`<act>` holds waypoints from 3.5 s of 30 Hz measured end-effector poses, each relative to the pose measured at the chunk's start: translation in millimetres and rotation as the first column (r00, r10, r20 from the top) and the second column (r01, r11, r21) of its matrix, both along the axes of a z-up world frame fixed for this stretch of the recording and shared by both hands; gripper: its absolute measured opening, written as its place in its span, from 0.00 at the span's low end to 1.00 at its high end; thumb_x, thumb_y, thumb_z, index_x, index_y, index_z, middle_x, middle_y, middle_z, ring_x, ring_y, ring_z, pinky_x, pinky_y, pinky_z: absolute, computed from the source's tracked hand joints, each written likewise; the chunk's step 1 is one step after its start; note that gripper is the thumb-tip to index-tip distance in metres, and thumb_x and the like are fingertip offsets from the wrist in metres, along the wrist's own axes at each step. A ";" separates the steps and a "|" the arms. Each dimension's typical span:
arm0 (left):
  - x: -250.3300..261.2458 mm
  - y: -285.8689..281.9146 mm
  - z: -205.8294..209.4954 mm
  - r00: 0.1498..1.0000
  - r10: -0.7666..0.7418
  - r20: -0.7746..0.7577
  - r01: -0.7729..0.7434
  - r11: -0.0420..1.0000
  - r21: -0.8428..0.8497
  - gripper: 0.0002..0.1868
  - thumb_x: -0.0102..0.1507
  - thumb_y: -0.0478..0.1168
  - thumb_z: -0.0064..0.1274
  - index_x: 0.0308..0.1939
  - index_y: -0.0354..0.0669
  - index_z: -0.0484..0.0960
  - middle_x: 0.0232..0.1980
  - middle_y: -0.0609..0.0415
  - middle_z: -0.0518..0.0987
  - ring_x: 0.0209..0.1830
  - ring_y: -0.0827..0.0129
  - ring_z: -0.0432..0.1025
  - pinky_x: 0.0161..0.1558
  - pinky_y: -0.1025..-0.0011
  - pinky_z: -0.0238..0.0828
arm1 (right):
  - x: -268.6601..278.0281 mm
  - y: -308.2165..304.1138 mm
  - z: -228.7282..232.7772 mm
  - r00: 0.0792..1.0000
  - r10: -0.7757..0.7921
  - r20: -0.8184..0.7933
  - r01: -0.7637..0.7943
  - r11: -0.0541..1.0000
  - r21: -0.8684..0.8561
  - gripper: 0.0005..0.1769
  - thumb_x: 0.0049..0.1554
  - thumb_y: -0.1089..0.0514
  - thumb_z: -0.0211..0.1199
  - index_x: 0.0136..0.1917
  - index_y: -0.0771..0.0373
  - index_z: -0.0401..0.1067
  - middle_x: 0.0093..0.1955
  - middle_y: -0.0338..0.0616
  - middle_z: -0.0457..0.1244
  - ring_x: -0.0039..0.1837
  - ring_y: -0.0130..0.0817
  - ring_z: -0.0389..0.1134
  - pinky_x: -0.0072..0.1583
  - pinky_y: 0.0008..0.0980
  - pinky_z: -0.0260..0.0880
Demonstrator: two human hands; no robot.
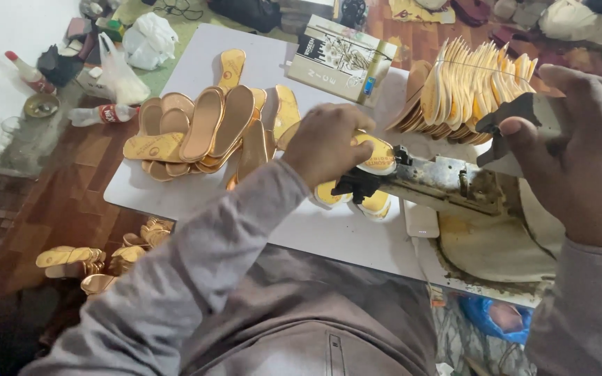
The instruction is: Applying adhesive to shoe insoles and stitching them using an industrial sewing machine.
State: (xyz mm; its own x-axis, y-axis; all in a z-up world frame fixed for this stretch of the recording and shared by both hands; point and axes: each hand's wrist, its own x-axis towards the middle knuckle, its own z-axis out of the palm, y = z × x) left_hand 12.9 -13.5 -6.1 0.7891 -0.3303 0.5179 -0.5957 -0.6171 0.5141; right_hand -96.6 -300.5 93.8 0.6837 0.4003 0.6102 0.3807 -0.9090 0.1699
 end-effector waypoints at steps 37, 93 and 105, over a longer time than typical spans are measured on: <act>2.6 14.4 -5.5 0.540 -0.403 -0.739 -0.040 0.865 -0.501 0.22 0.58 0.50 0.60 0.49 0.38 0.85 0.47 0.56 0.78 0.45 0.70 0.73 0.47 0.71 0.72 | 3.4 0.8 2.0 0.999 -0.026 0.028 0.026 1.000 -0.017 0.40 0.76 0.38 0.59 0.73 0.83 0.77 0.67 0.71 0.71 0.70 0.67 0.70 0.71 0.57 0.68; -196.7 -210.3 7.1 0.410 -0.789 -0.458 0.773 0.567 -0.284 0.21 0.70 0.49 0.46 0.61 0.41 0.81 0.47 0.34 0.83 0.50 0.35 0.78 0.48 0.47 0.76 | -228.3 -208.1 -178.2 0.144 -0.779 -0.610 0.982 0.038 0.183 0.38 0.56 0.70 0.53 0.75 0.42 0.69 0.86 0.50 0.29 0.84 0.62 0.33 0.72 0.71 0.53; -200.1 -253.1 -25.2 0.448 -0.734 -0.510 0.781 0.599 -0.177 0.24 0.72 0.48 0.40 0.70 0.46 0.74 0.58 0.44 0.80 0.59 0.51 0.77 0.62 0.52 0.70 | -202.3 -247.2 -188.9 0.025 -0.740 -0.672 0.999 0.037 -0.004 0.34 0.60 0.66 0.54 0.77 0.41 0.65 0.88 0.45 0.25 0.86 0.57 0.28 0.76 0.75 0.40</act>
State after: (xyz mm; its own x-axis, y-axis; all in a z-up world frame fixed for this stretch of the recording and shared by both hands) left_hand -187.2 -266.7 -31.3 0.3210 -0.9426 0.0919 -0.5248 -0.0963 0.8458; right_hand -298.9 -547.7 -95.1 0.4340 -0.9009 -0.0091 -0.8942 -0.4296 -0.1260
